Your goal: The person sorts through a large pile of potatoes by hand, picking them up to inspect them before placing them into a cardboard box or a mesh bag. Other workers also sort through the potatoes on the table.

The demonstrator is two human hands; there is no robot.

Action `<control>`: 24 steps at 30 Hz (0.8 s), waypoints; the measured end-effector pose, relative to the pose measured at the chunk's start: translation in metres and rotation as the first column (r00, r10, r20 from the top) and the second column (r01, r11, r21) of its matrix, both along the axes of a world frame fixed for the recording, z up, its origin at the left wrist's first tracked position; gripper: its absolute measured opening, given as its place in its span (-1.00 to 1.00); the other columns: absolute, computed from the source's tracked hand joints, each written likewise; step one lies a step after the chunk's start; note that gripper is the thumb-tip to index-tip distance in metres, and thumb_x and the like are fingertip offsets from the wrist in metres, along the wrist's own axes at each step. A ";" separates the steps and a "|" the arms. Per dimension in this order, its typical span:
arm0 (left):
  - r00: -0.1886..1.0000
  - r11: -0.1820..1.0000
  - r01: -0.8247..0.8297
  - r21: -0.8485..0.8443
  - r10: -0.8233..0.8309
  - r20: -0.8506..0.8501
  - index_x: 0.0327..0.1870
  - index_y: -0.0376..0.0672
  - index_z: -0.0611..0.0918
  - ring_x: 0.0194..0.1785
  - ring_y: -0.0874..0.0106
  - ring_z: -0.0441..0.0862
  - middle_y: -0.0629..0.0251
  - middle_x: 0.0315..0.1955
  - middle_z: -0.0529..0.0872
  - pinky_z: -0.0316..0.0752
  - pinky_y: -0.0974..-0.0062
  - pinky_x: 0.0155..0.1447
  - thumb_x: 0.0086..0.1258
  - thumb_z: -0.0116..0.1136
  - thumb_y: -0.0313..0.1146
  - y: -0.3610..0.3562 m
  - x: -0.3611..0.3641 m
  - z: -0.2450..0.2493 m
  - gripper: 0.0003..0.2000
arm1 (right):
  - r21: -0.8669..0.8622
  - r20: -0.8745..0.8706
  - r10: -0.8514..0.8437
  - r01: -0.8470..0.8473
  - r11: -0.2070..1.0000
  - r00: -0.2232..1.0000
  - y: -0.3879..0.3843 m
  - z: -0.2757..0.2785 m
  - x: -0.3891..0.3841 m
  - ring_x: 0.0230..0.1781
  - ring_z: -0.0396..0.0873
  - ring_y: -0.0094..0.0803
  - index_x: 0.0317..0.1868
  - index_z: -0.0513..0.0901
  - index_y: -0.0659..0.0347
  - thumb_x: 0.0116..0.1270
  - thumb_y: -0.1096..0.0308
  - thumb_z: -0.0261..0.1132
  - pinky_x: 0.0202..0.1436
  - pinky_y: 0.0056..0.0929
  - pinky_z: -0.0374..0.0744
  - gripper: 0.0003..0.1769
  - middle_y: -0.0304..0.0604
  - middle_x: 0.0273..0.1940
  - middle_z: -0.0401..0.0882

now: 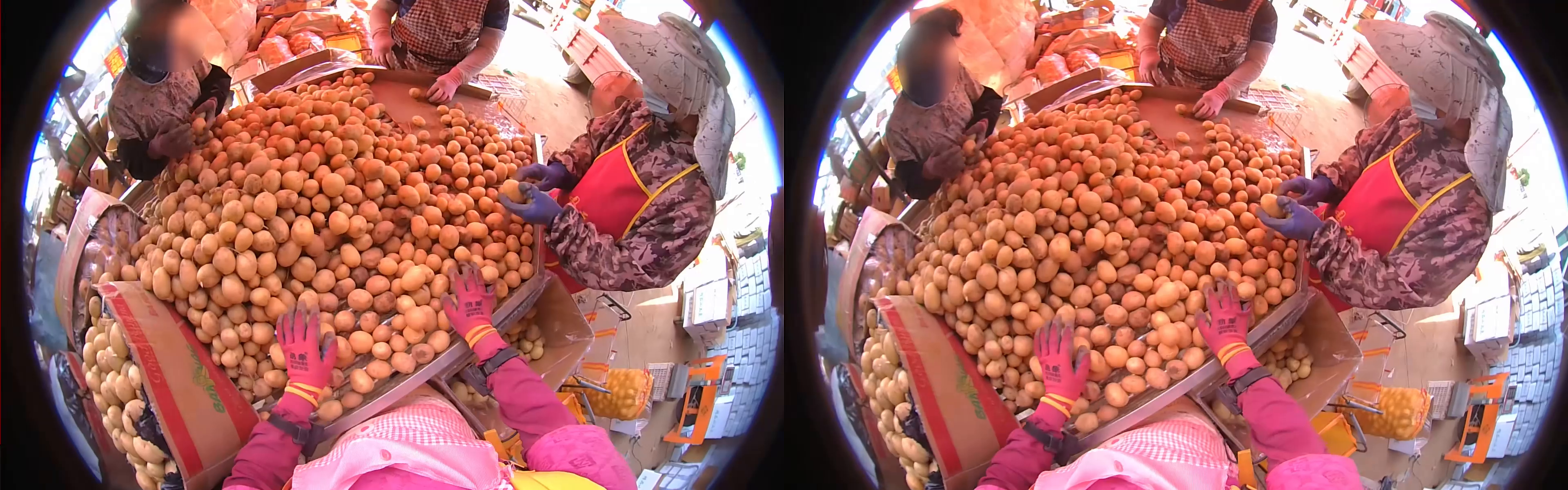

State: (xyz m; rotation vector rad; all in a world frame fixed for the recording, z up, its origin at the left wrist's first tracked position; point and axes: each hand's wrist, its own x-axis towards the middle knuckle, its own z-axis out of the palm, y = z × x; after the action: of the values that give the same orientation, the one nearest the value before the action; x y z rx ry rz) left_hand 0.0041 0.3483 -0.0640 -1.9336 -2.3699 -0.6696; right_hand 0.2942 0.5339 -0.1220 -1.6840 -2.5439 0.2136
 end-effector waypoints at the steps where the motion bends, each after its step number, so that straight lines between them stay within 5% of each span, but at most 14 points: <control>1: 0.999 0.999 -0.041 -0.019 0.041 -0.014 0.41 -0.16 0.48 0.52 0.00 0.27 0.03 0.44 0.41 0.01 -0.11 0.61 0.34 0.20 -0.15 -0.006 -0.006 -0.004 -0.39 | 0.084 0.025 -0.057 0.054 0.995 0.998 0.004 0.002 -0.008 0.65 -0.04 0.00 0.55 0.31 -0.21 0.34 -0.08 0.25 0.50 0.35 0.14 -0.22 -0.11 0.61 0.09; 5: 0.976 0.963 -0.107 -0.247 0.054 -0.211 0.43 -0.20 0.45 0.51 0.03 0.31 0.04 0.41 0.45 0.02 -0.16 0.59 0.34 0.19 -0.13 -0.021 0.000 0.007 -0.37 | 0.042 0.001 0.089 -0.089 0.995 0.996 0.043 0.012 -0.032 0.65 -0.09 0.08 0.51 0.37 -0.29 0.30 -0.14 0.28 0.51 0.37 0.10 -0.23 -0.08 0.62 0.06; 10: 0.976 0.961 -0.135 -0.240 0.088 -0.197 0.42 -0.21 0.46 0.50 0.04 0.32 0.04 0.39 0.46 0.01 -0.17 0.60 0.34 0.19 -0.13 -0.025 0.004 -0.008 -0.37 | -0.080 0.014 0.296 -0.294 0.952 0.955 0.110 -0.003 -0.073 0.67 -0.27 0.22 0.45 0.47 -0.31 0.22 -0.26 0.36 0.57 0.35 0.00 -0.21 0.08 0.65 -0.05; 12: 0.976 0.960 -0.141 -0.243 0.093 -0.197 0.42 -0.21 0.46 0.50 0.04 0.32 0.04 0.39 0.46 0.01 -0.17 0.60 0.34 0.19 -0.14 -0.023 0.006 -0.009 -0.37 | -0.008 -0.317 0.282 -0.300 0.954 0.906 0.134 -0.009 -0.100 0.68 -0.21 0.17 0.49 0.42 -0.39 0.19 -0.29 0.38 0.52 0.37 0.11 -0.16 0.13 0.64 -0.04; 14: 0.976 0.958 -0.149 -0.245 0.102 -0.194 0.42 -0.21 0.46 0.49 0.04 0.32 0.04 0.38 0.47 0.01 -0.17 0.60 0.34 0.19 -0.14 -0.021 0.008 -0.010 -0.37 | -0.304 -0.195 0.178 -0.232 0.924 0.965 0.147 0.066 -0.116 0.65 -0.10 0.20 0.52 0.34 -0.37 0.18 -0.15 0.43 0.57 0.21 0.15 -0.12 0.17 0.64 -0.07; 18: 0.975 0.956 -0.161 -0.246 0.115 -0.190 0.42 -0.21 0.46 0.48 0.05 0.33 0.04 0.36 0.48 0.00 -0.17 0.60 0.34 0.19 -0.14 -0.022 0.007 -0.011 -0.38 | 0.021 -0.286 0.008 -0.002 1.000 0.958 0.244 0.004 -0.125 0.60 0.04 0.20 0.56 0.25 -0.35 0.13 -0.07 0.51 0.54 0.12 0.27 -0.01 0.19 0.59 0.05; 24: 0.975 0.949 -0.185 -0.256 0.145 -0.168 0.41 -0.22 0.47 0.47 0.05 0.34 0.04 0.34 0.49 0.00 -0.17 0.61 0.34 0.19 -0.14 -0.021 0.003 -0.009 -0.38 | -0.003 -0.423 -0.192 0.210 0.978 0.886 0.295 0.020 -0.121 0.50 0.28 0.02 0.46 0.42 -0.12 0.25 -0.11 0.40 0.44 0.00 0.41 -0.21 0.03 0.45 0.34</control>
State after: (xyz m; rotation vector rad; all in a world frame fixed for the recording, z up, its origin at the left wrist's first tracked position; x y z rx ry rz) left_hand 0.0075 0.3273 -0.0729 -1.7687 -2.6023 -0.1930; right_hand 0.1733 0.8285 -0.1015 -1.6546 -2.0331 0.4497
